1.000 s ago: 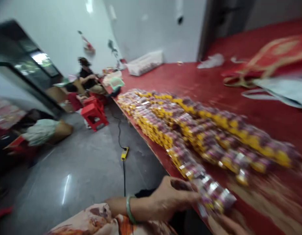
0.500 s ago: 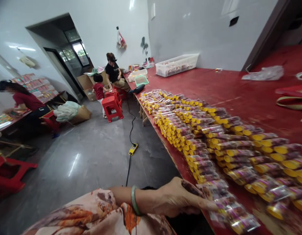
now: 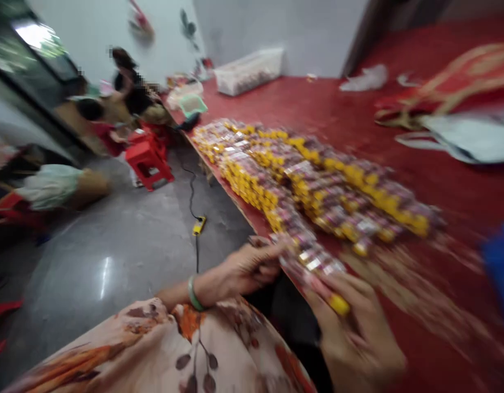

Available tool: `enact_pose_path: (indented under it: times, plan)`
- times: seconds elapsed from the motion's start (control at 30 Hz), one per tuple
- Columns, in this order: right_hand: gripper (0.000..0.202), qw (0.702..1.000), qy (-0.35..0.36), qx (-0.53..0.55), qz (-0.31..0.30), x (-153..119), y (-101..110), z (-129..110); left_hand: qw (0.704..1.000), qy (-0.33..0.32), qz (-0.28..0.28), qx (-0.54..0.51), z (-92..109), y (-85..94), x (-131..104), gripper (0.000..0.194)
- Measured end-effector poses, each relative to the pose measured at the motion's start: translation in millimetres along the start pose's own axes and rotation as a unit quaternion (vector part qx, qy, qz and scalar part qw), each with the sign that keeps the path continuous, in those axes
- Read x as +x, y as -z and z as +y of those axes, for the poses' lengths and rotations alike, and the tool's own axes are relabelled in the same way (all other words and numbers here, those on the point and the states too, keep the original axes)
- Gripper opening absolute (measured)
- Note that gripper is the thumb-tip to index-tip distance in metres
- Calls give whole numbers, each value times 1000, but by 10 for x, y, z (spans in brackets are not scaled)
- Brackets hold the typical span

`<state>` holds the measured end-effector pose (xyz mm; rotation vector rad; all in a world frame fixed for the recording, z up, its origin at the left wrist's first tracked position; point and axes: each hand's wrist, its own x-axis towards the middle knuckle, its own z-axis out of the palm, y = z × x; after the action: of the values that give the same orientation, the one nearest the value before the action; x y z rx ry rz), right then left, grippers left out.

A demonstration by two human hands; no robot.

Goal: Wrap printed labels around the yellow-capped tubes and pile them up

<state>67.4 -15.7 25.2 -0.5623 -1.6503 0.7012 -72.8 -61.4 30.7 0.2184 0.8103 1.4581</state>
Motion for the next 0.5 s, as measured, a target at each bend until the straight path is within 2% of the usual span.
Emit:
enact_pose_path:
  times: [0.13,0.27,0.37,0.5]
  plan:
    - [35,998,-53,29,0,-146,79,129,998,-1,61,-10,55,80,41,40]
    - [29,993,-89,73,22,-141,47,114,997,18,78,-5,50,138,55,36]
    - [29,990,-89,105,29,-122,-20,96,995,3,104,-2,20,153,9,37]
    - [33,995,-53,87,-9,-104,-119,125,994,-4,110,-14,27,194,-54,38]
